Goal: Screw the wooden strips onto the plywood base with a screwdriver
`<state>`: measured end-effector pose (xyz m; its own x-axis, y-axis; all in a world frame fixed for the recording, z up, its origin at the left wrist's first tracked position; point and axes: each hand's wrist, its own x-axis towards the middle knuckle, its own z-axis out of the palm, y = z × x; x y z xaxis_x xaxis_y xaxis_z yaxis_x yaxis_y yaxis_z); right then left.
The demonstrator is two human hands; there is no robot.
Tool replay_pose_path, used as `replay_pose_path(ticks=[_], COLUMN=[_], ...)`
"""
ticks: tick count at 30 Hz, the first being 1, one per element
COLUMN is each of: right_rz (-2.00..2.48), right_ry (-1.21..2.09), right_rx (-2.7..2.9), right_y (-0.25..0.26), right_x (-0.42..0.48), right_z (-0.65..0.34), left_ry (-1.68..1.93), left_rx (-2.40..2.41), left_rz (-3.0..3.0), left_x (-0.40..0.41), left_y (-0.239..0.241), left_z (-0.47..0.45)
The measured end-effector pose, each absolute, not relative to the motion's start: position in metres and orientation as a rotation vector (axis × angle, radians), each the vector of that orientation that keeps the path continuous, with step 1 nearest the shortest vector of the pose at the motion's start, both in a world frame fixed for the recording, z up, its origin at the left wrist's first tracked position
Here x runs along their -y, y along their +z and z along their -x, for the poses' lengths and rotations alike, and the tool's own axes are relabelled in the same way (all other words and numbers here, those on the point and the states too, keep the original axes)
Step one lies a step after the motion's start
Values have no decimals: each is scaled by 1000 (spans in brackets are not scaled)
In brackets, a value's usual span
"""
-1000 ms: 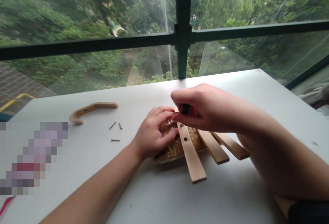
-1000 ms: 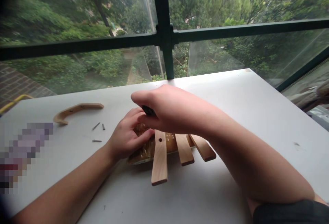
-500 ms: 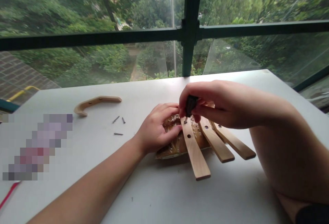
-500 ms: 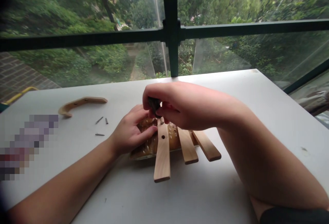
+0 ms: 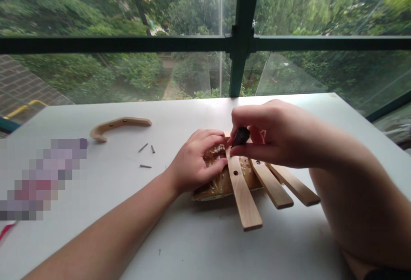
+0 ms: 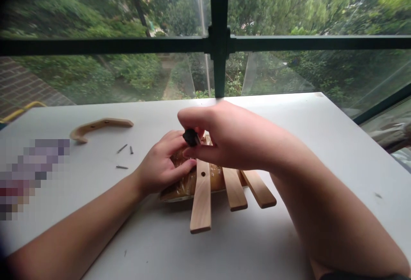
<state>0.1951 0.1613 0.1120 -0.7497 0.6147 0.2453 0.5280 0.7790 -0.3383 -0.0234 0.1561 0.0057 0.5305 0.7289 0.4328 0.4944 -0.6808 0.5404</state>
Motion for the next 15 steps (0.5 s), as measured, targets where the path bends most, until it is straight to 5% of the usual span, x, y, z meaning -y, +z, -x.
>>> replay_pose_path(ticks=[7, 15], right_rz=[976, 701], right_ry=[288, 666], right_rx=[2532, 2674], right_y=[102, 109], right_x=[-166, -162], right_z=[-187, -194], left_ry=[954, 993], left_rx=[-989, -1005], left_rz=[-2423, -2412], left_x=[-157, -156], left_y=[3, 3], left_z=[24, 23])
